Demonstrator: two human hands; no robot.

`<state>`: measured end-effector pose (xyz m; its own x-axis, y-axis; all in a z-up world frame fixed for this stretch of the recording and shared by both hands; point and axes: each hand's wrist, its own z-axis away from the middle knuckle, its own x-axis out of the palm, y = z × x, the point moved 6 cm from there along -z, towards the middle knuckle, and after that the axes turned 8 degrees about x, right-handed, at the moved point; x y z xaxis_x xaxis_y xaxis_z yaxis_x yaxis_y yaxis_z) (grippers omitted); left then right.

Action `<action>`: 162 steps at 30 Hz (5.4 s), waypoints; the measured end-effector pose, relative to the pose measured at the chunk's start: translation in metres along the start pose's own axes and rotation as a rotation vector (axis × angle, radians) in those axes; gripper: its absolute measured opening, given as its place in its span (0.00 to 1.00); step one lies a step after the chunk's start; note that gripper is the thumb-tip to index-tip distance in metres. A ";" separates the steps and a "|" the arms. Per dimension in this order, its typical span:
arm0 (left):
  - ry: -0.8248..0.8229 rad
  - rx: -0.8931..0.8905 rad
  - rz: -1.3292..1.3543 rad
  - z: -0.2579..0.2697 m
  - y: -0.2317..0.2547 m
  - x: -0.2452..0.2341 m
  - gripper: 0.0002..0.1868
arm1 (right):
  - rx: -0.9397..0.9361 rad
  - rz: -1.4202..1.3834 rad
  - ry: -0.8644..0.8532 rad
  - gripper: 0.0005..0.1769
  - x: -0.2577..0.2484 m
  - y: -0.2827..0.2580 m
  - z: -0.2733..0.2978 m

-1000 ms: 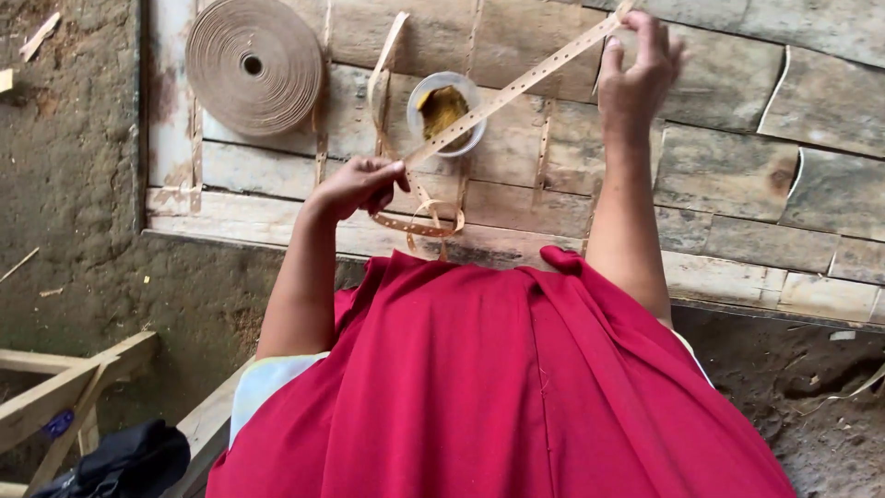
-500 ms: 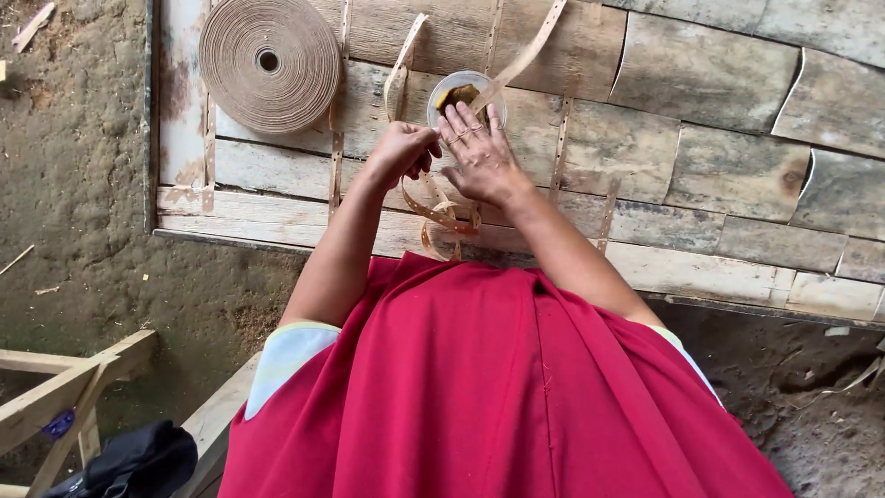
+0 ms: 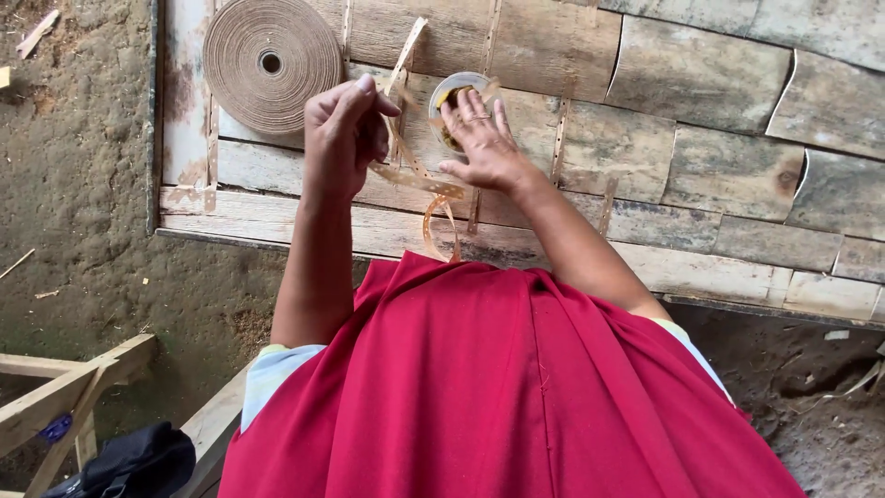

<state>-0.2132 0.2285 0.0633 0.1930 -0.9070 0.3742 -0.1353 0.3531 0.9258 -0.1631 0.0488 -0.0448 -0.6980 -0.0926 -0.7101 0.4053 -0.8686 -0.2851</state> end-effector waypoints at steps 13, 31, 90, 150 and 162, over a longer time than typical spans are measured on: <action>-0.244 -0.189 -0.073 0.043 -0.095 0.121 0.21 | -0.115 -1.460 -0.052 0.55 -0.089 0.046 0.088; -0.048 -0.620 0.196 -0.099 -0.251 0.252 0.09 | 0.273 -1.197 0.552 0.18 -0.016 0.219 0.139; -0.271 0.323 -1.318 -0.272 -0.390 0.238 0.32 | 0.562 -1.565 0.521 0.11 0.071 0.281 0.033; -0.913 0.092 -1.527 -0.151 -0.357 0.254 0.31 | 0.622 -1.431 0.386 0.13 0.057 0.277 0.028; -1.132 -0.009 -1.586 -0.154 -0.352 0.257 0.52 | 0.650 -1.402 0.344 0.11 0.057 0.277 0.029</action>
<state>0.0340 -0.0931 -0.1581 -0.4993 -0.0567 -0.8646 -0.4904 -0.8042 0.3359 -0.1080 -0.2112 -0.1458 -0.0877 0.9609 -0.2628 -0.7942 -0.2266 -0.5638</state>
